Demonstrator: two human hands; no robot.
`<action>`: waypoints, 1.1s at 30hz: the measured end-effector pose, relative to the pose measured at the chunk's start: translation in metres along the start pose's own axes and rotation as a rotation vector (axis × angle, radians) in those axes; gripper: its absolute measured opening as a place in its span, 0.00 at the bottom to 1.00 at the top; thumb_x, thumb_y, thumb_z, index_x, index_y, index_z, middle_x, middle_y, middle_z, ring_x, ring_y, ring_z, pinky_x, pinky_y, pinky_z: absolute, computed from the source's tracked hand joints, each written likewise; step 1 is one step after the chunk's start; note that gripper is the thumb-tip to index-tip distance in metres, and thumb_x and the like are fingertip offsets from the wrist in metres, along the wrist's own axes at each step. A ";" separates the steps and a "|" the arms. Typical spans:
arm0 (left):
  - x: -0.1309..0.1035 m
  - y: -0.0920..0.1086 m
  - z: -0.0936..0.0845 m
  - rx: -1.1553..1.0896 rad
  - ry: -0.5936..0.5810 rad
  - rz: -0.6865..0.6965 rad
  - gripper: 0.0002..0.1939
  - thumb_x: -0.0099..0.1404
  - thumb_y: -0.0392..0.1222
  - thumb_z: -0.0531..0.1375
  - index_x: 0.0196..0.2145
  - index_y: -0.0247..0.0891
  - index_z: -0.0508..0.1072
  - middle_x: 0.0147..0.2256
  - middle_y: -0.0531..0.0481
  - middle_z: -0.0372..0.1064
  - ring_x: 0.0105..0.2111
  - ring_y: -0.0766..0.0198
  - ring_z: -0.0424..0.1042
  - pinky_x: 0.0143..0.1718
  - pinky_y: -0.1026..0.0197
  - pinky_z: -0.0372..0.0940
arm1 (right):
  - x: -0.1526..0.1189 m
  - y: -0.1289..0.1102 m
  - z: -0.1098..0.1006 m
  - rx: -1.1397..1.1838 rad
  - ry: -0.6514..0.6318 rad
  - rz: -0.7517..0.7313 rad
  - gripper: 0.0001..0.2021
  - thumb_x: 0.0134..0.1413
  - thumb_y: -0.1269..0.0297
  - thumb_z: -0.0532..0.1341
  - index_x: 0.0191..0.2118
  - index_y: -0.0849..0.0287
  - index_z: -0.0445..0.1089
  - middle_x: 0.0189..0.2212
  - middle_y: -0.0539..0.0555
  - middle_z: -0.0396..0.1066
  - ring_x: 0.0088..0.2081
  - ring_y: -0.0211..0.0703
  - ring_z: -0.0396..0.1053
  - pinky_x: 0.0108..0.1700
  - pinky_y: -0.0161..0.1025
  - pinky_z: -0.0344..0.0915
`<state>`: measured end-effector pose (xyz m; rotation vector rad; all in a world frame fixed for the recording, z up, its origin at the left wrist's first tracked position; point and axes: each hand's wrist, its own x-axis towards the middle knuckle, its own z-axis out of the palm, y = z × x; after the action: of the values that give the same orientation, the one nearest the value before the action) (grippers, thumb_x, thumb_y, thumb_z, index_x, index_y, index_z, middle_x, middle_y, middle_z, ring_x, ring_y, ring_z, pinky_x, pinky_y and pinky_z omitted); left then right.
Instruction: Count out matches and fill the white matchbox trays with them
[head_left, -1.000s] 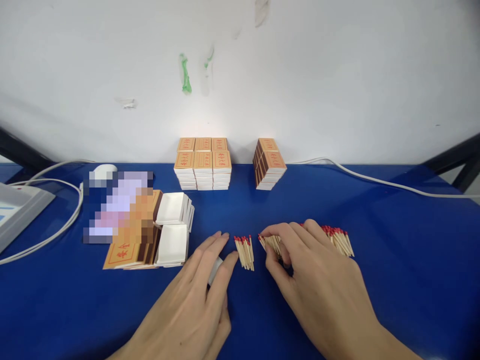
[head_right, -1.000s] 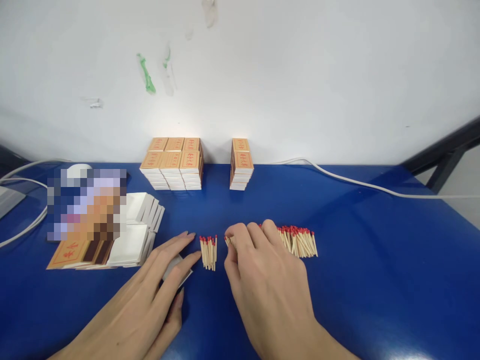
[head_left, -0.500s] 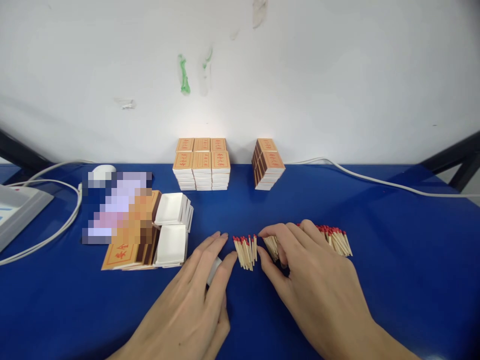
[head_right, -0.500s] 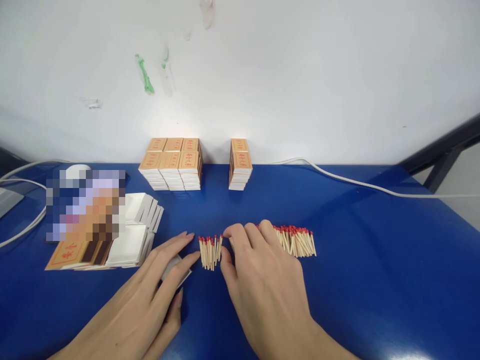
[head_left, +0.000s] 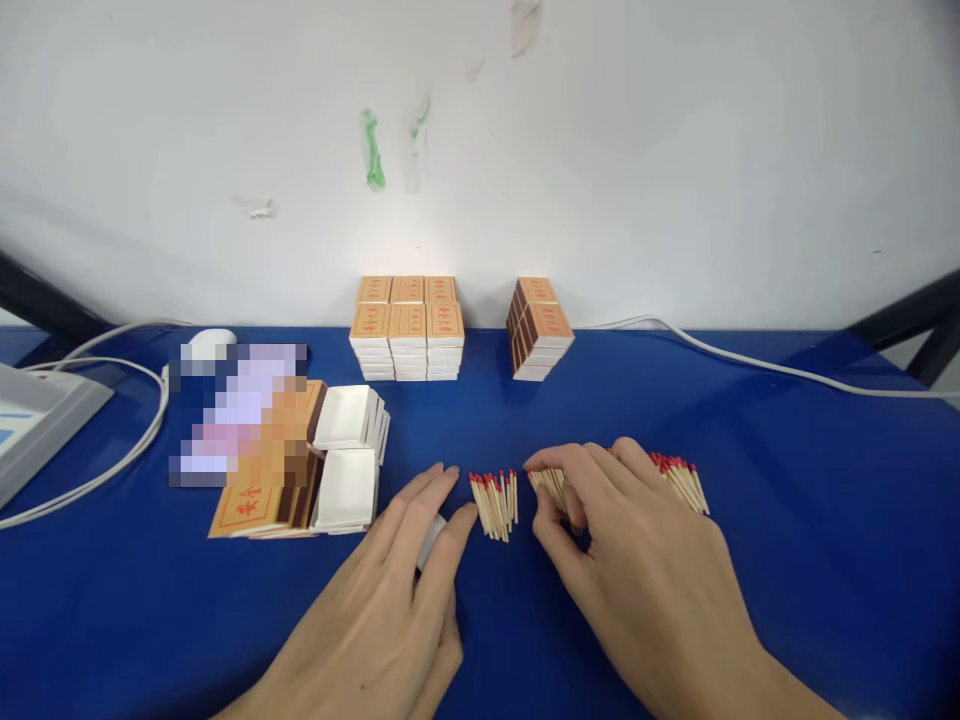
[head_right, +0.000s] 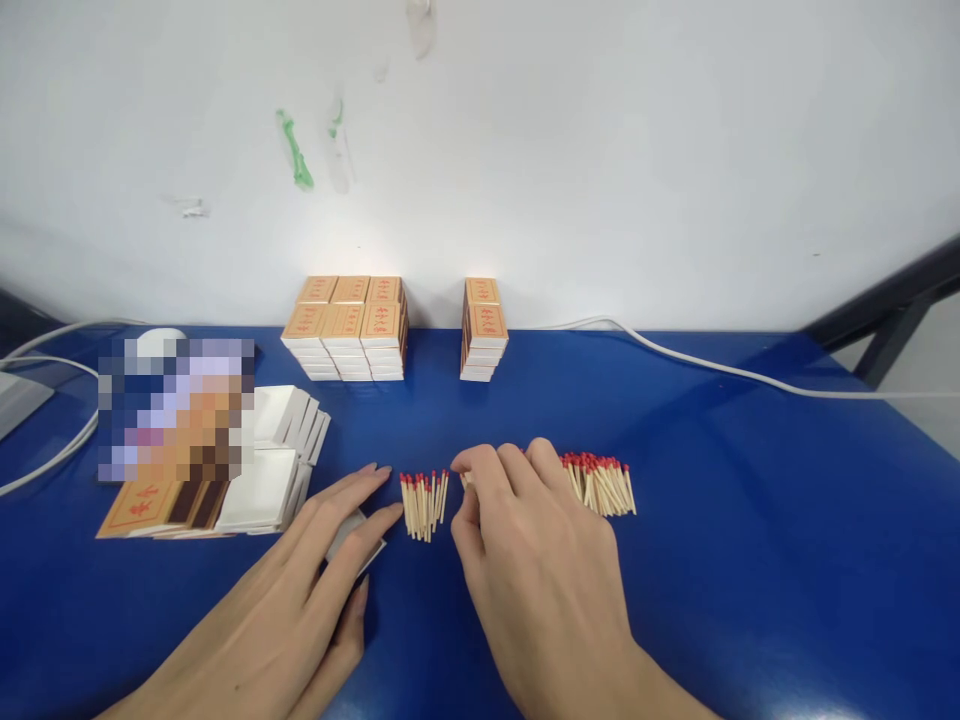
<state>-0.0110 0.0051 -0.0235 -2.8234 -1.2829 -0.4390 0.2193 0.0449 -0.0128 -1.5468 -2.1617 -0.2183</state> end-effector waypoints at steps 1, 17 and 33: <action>0.000 0.000 0.000 0.002 0.000 0.000 0.31 0.71 0.29 0.54 0.71 0.25 0.63 0.70 0.25 0.60 0.74 0.37 0.61 0.64 0.38 0.75 | 0.000 0.000 0.000 0.005 0.004 -0.002 0.08 0.64 0.73 0.59 0.42 0.52 0.73 0.28 0.49 0.70 0.34 0.49 0.69 0.24 0.38 0.53; 0.002 0.000 0.001 0.023 -0.008 0.006 0.32 0.71 0.30 0.54 0.71 0.24 0.62 0.71 0.24 0.59 0.75 0.35 0.57 0.66 0.38 0.73 | 0.000 0.001 0.001 0.013 -0.012 -0.015 0.06 0.67 0.70 0.59 0.41 0.52 0.72 0.29 0.49 0.71 0.33 0.49 0.69 0.26 0.40 0.56; 0.003 0.002 -0.002 0.017 -0.001 0.009 0.31 0.70 0.29 0.54 0.70 0.24 0.63 0.70 0.24 0.60 0.74 0.36 0.60 0.64 0.39 0.75 | 0.000 -0.001 0.000 0.027 -0.002 -0.029 0.04 0.66 0.69 0.62 0.43 0.53 0.73 0.30 0.51 0.71 0.34 0.49 0.69 0.26 0.39 0.57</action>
<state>-0.0084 0.0055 -0.0208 -2.8149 -1.2682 -0.4239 0.2181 0.0446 -0.0131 -1.5021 -2.1806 -0.1969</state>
